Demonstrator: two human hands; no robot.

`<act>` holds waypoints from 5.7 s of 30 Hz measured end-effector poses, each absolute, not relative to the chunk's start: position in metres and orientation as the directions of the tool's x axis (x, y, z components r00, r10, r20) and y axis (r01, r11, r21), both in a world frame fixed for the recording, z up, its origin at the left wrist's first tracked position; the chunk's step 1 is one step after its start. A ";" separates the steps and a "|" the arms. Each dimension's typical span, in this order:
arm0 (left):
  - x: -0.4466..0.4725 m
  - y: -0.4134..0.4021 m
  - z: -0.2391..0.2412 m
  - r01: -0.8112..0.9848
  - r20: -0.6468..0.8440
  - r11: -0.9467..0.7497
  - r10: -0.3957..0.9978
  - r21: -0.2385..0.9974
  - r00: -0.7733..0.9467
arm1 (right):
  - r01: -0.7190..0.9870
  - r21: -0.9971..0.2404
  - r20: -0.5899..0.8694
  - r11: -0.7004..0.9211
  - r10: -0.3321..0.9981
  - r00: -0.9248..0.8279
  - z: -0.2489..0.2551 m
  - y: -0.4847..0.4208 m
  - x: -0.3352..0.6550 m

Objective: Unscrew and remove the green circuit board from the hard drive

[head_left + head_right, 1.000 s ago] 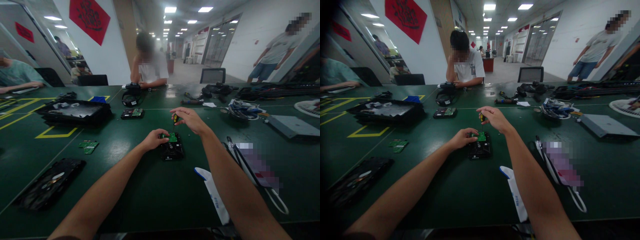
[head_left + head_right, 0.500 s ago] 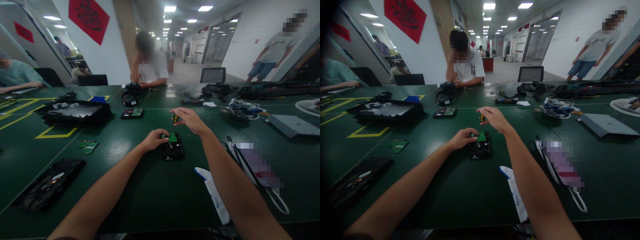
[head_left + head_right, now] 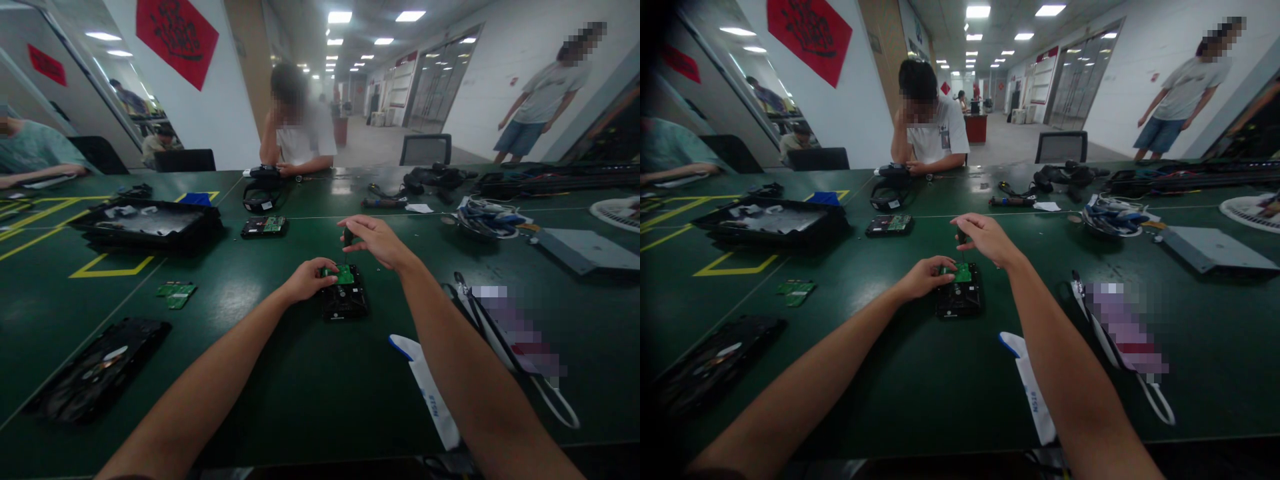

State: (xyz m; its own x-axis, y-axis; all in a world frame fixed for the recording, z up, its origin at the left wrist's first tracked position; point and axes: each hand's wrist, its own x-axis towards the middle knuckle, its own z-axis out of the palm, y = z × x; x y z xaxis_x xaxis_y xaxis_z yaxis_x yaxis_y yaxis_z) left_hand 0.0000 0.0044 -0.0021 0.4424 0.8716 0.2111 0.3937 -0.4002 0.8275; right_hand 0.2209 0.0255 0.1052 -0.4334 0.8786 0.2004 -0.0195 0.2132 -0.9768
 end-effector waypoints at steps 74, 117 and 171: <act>0.000 0.002 0.004 0.452 0.179 -0.380 0.887 0.807 0.426 | -0.006 -0.979 0.192 0.206 0.903 -0.385 0.105 0.026 0.220; 0.000 0.001 0.002 0.431 0.189 -0.380 0.886 0.819 0.423 | -0.072 -0.982 0.190 0.175 0.913 -0.362 0.100 0.030 0.223; 0.001 0.000 0.005 0.440 0.176 -0.374 0.887 0.816 0.428 | -0.122 -0.984 0.169 0.131 0.905 -0.392 0.099 0.031 0.223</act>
